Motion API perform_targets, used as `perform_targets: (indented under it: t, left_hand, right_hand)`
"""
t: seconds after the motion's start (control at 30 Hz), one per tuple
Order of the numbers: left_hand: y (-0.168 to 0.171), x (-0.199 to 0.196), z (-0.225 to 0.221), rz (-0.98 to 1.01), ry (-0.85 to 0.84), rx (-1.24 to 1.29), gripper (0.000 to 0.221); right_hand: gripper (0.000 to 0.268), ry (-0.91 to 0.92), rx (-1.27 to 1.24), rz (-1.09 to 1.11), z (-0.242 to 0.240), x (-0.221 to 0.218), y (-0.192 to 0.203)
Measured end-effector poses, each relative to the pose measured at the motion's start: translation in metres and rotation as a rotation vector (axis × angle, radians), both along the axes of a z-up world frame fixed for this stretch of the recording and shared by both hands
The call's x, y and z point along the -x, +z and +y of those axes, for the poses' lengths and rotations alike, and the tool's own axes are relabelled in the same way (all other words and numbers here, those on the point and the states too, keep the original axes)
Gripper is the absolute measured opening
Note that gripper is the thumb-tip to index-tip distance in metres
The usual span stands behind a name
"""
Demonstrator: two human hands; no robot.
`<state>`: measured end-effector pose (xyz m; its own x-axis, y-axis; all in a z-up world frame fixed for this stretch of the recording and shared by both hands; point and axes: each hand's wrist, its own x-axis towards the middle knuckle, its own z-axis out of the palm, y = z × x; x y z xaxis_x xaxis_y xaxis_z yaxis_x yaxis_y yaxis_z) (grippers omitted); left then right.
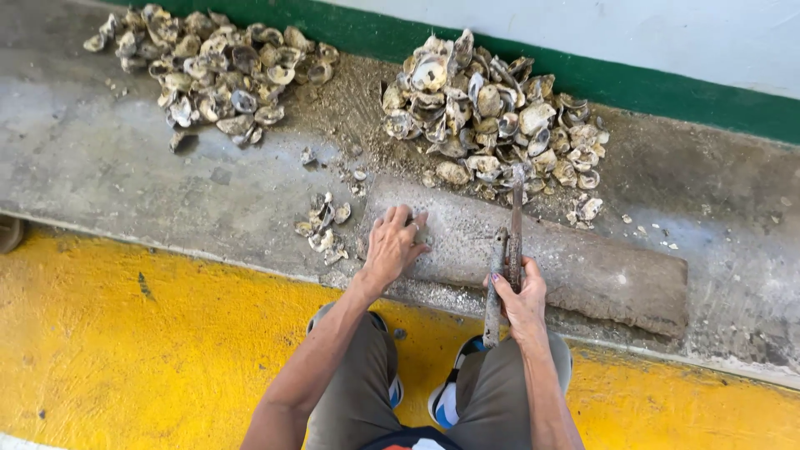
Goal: Manually breaking and processing oyster shells on a concrete block using a metal tool.
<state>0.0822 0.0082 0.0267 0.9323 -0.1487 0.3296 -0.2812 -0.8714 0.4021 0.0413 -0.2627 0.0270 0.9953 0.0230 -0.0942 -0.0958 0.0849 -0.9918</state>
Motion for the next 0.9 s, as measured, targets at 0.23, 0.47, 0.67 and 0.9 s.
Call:
perform_targets:
  t: [0.23,0.47,0.67,0.9]
  left_hand:
    - [-0.013,-0.009,0.029,0.147,0.047,0.446,0.042]
    - [0.030,-0.035,0.086,0.565,0.136,0.727,0.035]
    - [0.118,-0.078,0.175,0.284,0.321,1.149,0.028]
    - [0.041,-0.114,0.178,-0.165,0.311,0.843,0.023]
  right_hand:
    - [0.034,-0.054,0.004,0.123,0.005,0.000,0.001]
    - [0.036,-0.057,-0.053,0.203,0.004,0.005,-0.005]
    - [0.036,-0.068,-0.022,0.203,0.007,0.004,0.000]
    - [0.036,-0.069,-0.056,0.203,0.010,0.006,0.000]
